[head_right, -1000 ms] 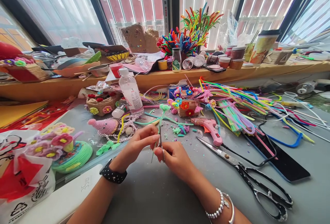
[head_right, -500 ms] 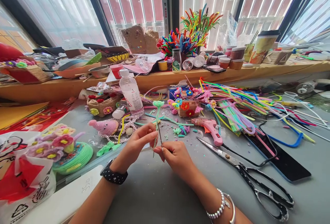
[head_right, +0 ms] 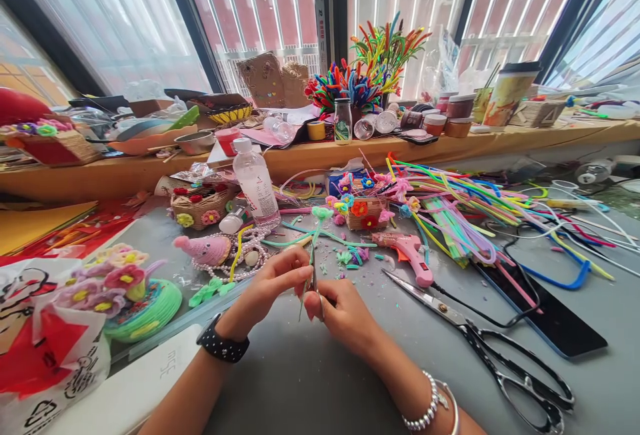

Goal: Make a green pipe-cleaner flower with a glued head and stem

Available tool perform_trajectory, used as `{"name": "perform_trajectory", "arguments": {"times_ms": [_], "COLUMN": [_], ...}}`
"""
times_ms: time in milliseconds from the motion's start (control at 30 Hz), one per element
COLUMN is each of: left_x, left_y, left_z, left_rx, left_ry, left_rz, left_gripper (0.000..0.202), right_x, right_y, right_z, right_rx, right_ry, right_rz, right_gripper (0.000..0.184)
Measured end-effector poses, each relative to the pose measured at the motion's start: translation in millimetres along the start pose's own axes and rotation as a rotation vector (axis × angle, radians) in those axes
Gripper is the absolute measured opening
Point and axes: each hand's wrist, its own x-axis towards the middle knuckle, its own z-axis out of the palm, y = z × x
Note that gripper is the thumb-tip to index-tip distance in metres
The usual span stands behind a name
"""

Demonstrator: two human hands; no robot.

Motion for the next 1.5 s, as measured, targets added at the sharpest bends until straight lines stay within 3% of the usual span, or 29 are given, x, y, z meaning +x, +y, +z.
{"name": "perform_trajectory", "arguments": {"times_ms": [367, 633, 833, 1067, 1233, 1500], "left_x": [0.9, 0.6, 0.6, 0.1, 0.5, 1.1], "left_y": [-0.3, 0.7, 2.6, 2.1, -1.3, -4.2], "left_z": [-0.4, -0.4, 0.4, 1.4, 0.9, -2.0], "left_rx": [0.02, 0.062, 0.059, 0.005, -0.017, 0.011], "left_ry": [0.01, 0.053, 0.079, 0.04, -0.05, -0.049], "left_rz": [0.012, 0.014, 0.032, 0.012, -0.045, -0.052], "left_gripper": [0.017, 0.018, 0.017, 0.016, 0.018, 0.019], "right_x": [0.4, 1.2, 0.8, -0.3, -0.6, 0.9], "right_y": [-2.7, 3.1, 3.7, -1.0, 0.3, 3.0], "right_z": [0.0, 0.4, 0.2, 0.6, 0.2, 0.3], "right_rx": [-0.138, -0.2, -0.122, -0.016, -0.008, -0.147], "right_ry": [0.148, 0.165, 0.126, 0.033, 0.083, 0.152], "right_rz": [0.034, 0.012, 0.012, -0.003, -0.015, 0.013], "right_gripper": [0.057, 0.056, 0.057, 0.06, 0.059, 0.058]}}
